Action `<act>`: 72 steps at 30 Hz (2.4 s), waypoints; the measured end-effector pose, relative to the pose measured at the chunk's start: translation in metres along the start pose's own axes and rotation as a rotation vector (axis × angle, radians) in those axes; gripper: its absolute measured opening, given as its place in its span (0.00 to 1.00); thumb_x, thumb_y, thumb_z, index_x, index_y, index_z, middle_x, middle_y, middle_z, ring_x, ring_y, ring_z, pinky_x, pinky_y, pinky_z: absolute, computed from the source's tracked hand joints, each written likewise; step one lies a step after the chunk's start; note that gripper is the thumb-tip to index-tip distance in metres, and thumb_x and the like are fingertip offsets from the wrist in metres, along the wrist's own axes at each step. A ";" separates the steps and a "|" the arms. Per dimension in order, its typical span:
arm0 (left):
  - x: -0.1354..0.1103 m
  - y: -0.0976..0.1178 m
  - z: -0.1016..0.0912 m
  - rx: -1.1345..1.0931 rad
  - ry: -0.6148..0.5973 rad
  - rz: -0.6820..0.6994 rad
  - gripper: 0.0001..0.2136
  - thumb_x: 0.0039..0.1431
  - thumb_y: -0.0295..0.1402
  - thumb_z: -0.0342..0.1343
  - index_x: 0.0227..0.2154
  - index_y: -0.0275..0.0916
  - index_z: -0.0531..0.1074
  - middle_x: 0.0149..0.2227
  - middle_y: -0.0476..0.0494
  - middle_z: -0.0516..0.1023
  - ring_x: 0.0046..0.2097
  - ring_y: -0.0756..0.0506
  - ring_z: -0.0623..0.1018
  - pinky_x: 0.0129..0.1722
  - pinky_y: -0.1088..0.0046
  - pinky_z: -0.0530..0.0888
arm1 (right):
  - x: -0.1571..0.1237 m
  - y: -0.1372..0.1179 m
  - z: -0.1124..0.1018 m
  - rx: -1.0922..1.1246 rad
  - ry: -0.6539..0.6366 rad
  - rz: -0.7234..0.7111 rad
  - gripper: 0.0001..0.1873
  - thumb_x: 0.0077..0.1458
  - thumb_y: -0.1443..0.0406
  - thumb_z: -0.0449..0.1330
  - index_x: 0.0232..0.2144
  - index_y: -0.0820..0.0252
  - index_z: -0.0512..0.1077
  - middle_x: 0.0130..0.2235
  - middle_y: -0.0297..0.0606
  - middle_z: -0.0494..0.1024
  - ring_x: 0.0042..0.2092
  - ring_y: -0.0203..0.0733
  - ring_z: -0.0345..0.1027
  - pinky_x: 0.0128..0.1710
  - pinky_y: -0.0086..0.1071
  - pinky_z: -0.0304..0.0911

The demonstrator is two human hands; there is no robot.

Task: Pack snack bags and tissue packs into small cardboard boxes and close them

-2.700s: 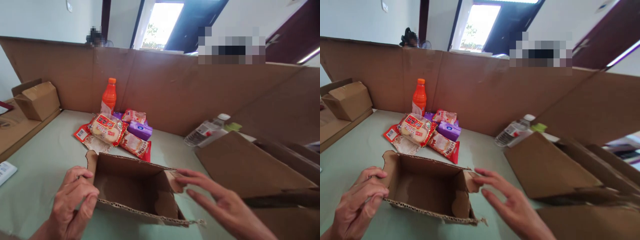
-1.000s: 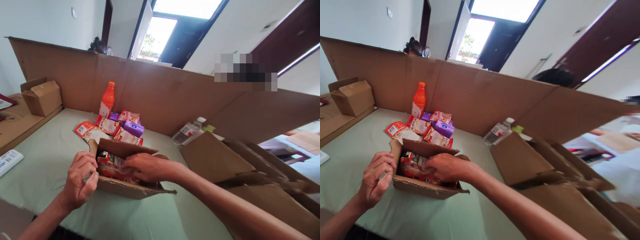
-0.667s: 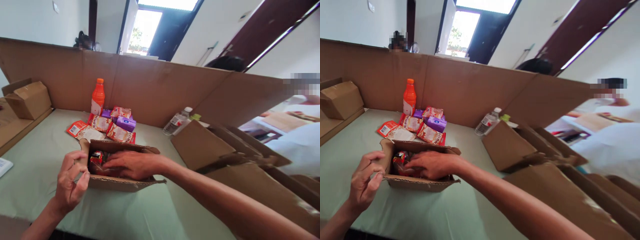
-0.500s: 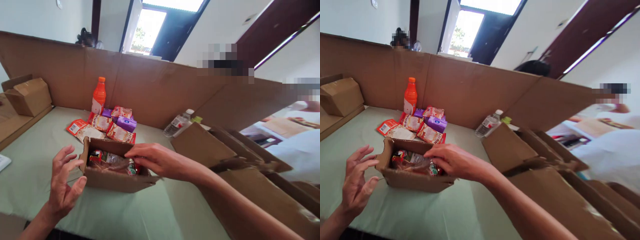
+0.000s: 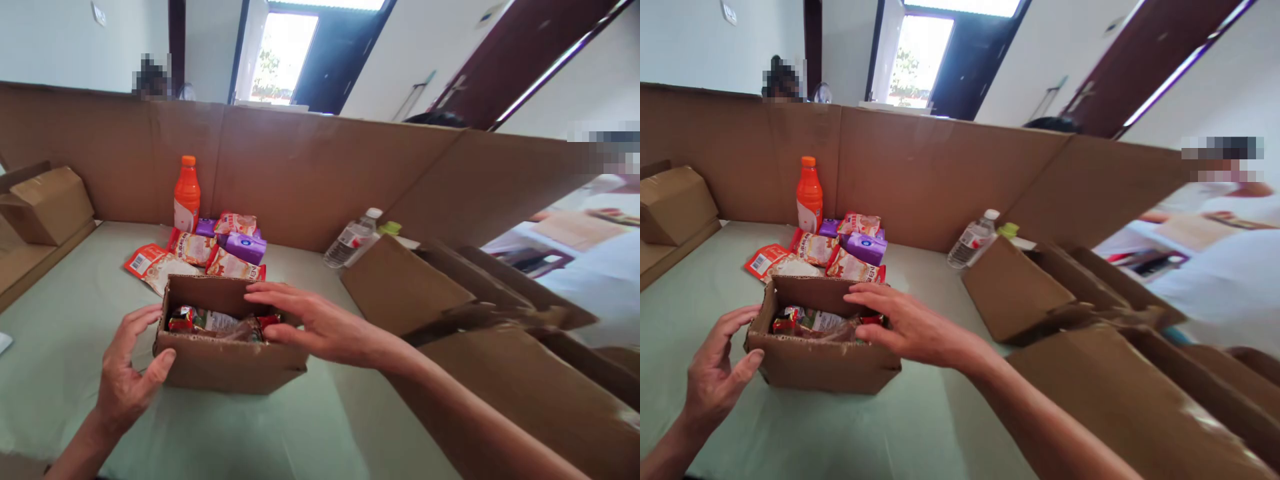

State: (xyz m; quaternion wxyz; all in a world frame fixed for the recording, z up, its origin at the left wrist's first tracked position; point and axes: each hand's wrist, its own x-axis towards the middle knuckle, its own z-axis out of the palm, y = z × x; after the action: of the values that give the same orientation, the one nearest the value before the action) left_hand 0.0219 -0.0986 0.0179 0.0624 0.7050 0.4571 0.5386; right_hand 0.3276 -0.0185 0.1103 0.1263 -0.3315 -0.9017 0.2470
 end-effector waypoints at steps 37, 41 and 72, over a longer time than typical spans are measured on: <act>0.015 -0.001 0.012 0.248 -0.021 0.019 0.12 0.63 0.35 0.56 0.48 0.40 0.70 0.41 0.44 0.79 0.40 0.45 0.80 0.42 0.70 0.78 | -0.007 0.018 0.025 0.073 0.254 0.009 0.15 0.64 0.67 0.51 0.49 0.56 0.73 0.53 0.44 0.78 0.55 0.44 0.71 0.56 0.42 0.67; 0.014 -0.001 0.013 0.254 0.005 0.034 0.11 0.63 0.34 0.56 0.47 0.41 0.70 0.39 0.46 0.78 0.37 0.46 0.80 0.41 0.71 0.78 | 0.007 0.033 0.036 0.181 0.150 0.019 0.12 0.63 0.68 0.51 0.44 0.57 0.73 0.46 0.42 0.78 0.40 0.37 0.75 0.43 0.34 0.72; 0.029 -0.004 0.012 0.227 -0.181 0.079 0.17 0.61 0.29 0.55 0.53 0.43 0.69 0.67 0.33 0.57 0.65 0.35 0.65 0.59 0.49 0.71 | -0.044 0.026 0.079 -0.426 0.286 -0.100 0.44 0.62 0.47 0.55 0.70 0.60 0.48 0.67 0.57 0.60 0.68 0.60 0.54 0.59 0.56 0.61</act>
State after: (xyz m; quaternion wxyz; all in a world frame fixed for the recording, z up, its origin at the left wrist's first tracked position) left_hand 0.0293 -0.0713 0.0312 0.0020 0.7705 0.4798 0.4198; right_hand 0.3430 -0.0591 0.0267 0.1917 -0.3369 -0.9218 -0.0045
